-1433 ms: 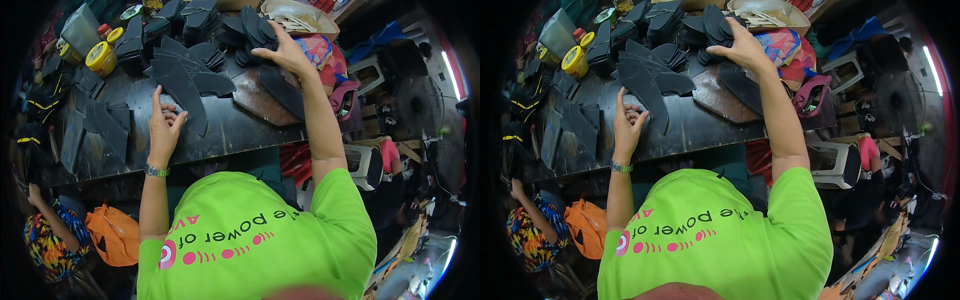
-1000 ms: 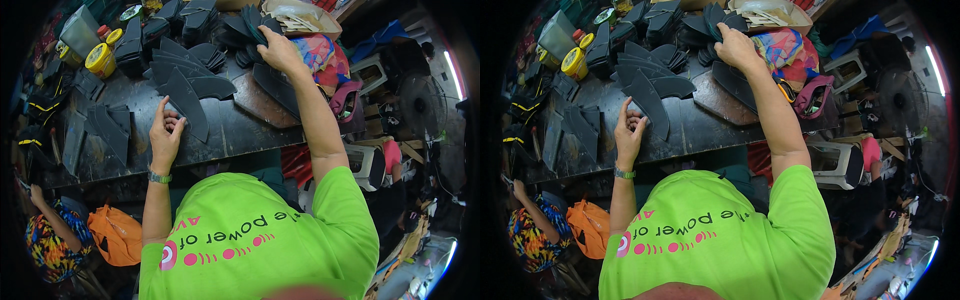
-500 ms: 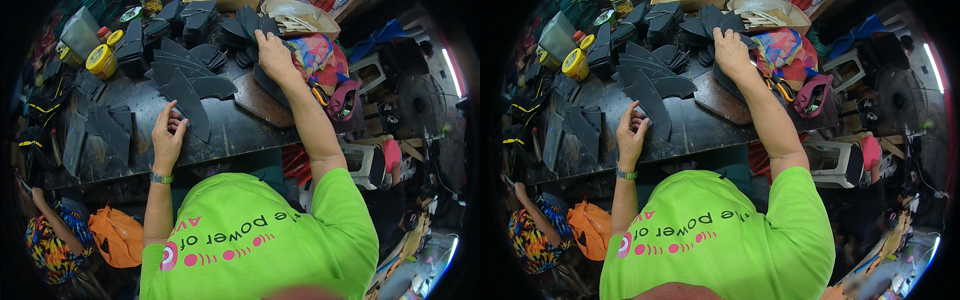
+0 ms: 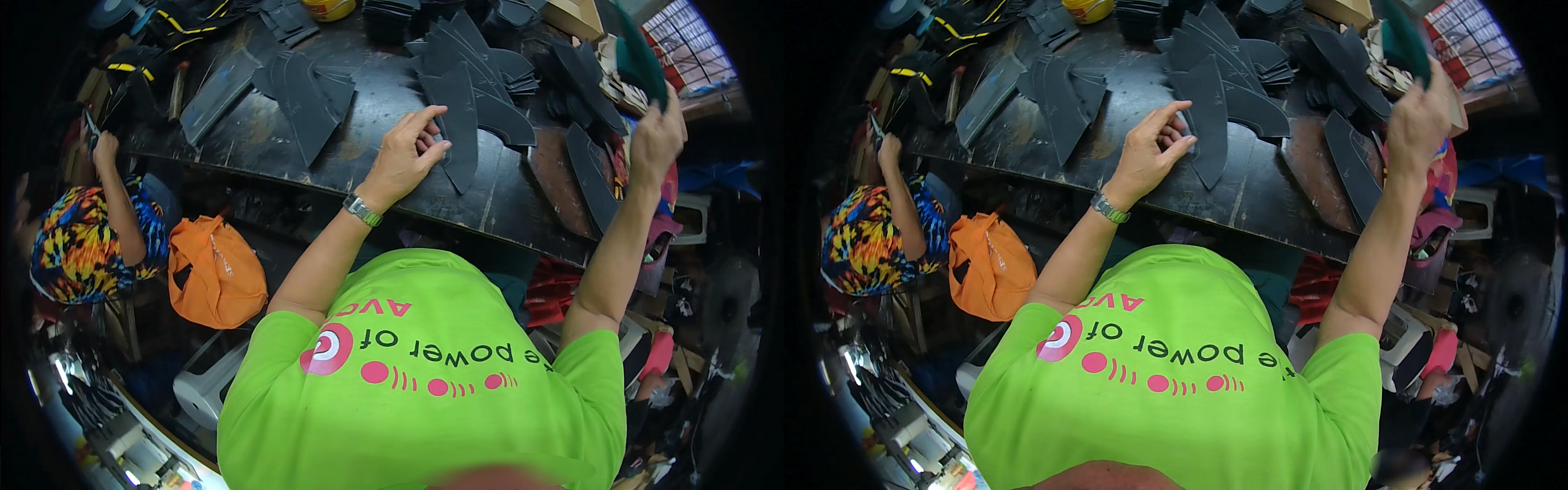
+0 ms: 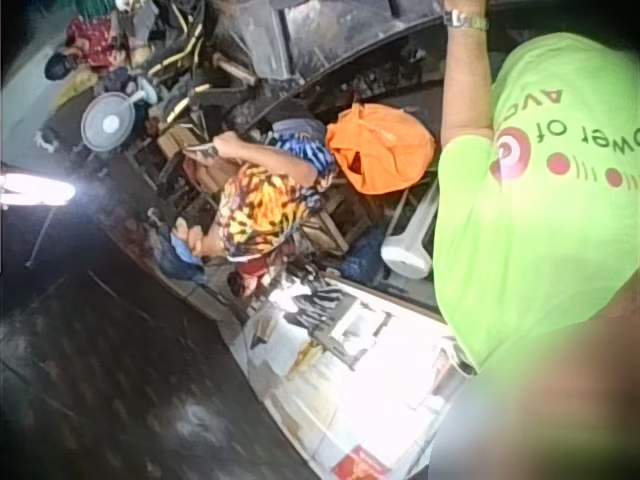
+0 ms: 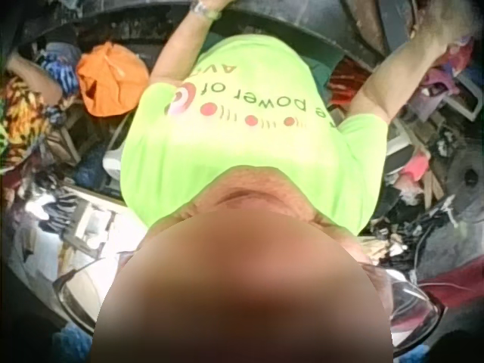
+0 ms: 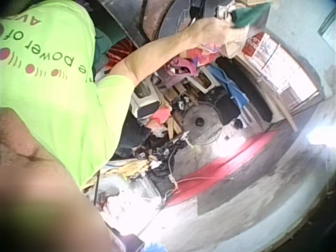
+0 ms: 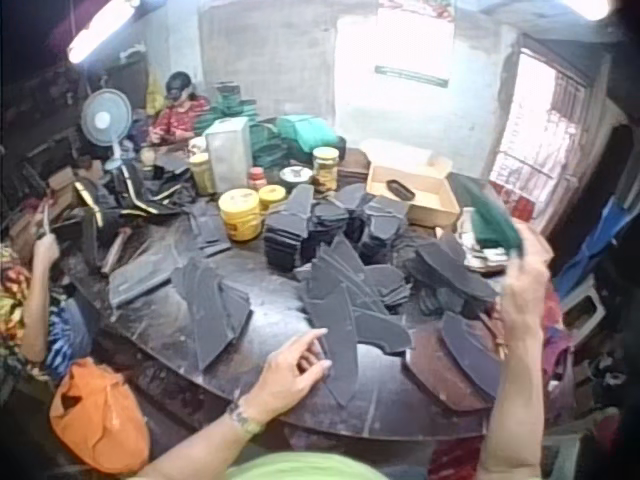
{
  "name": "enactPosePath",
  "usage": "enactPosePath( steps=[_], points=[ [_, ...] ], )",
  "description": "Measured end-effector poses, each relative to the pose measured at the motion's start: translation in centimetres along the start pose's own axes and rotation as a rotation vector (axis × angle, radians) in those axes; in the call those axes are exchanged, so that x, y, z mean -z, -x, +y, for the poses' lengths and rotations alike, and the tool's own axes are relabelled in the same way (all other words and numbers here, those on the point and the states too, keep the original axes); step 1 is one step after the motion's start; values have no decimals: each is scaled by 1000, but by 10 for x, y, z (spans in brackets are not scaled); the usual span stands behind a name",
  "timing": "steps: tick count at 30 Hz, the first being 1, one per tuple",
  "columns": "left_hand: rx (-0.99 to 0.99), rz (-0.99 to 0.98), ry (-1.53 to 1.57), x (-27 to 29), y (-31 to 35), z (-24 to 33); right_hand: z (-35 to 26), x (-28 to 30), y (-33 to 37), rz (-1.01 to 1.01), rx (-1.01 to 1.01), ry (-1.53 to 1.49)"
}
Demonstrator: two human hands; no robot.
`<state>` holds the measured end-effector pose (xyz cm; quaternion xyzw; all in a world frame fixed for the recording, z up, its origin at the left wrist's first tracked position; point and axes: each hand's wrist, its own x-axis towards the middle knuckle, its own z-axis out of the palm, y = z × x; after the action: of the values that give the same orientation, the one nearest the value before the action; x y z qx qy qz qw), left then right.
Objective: The person sorts and stacks black and green shoe insole pieces on a workbench. They pick up pieces, align them, and place them into neat piles, occasionally moving other items aside to reach the work area.
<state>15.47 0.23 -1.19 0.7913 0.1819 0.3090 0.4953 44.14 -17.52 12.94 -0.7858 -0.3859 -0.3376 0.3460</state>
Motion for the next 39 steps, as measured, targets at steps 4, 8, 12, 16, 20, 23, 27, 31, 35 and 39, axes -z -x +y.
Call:
enactPosePath(
  steps=[4,8,12,16,20,23,27,31,35,39],
  points=[
    [20,-50,337,7,5,6,-60,15,30,128,80,-191],
    [7,-132,972,10,26,23,-119,-2,84,-183,551,-416],
    [151,-42,1194,17,42,30,-158,-17,144,-543,668,-581],
    [373,17,1302,23,48,21,-155,-16,157,-786,606,-719],
    [438,38,1437,17,47,12,-153,-9,163,-730,218,-1015],
    [441,55,1370,7,46,14,-153,-13,170,-726,-230,-957],
    [378,-46,1128,-2,44,20,-142,-28,171,-952,-639,-1169],
    [358,-118,1397,-2,46,20,-131,-30,172,-966,-761,-1266],
    [435,-73,1424,1,48,15,-129,-23,170,-987,-701,-1190],
    [670,168,1273,4,52,15,-135,-18,168,-936,-502,-910]
  ],
)
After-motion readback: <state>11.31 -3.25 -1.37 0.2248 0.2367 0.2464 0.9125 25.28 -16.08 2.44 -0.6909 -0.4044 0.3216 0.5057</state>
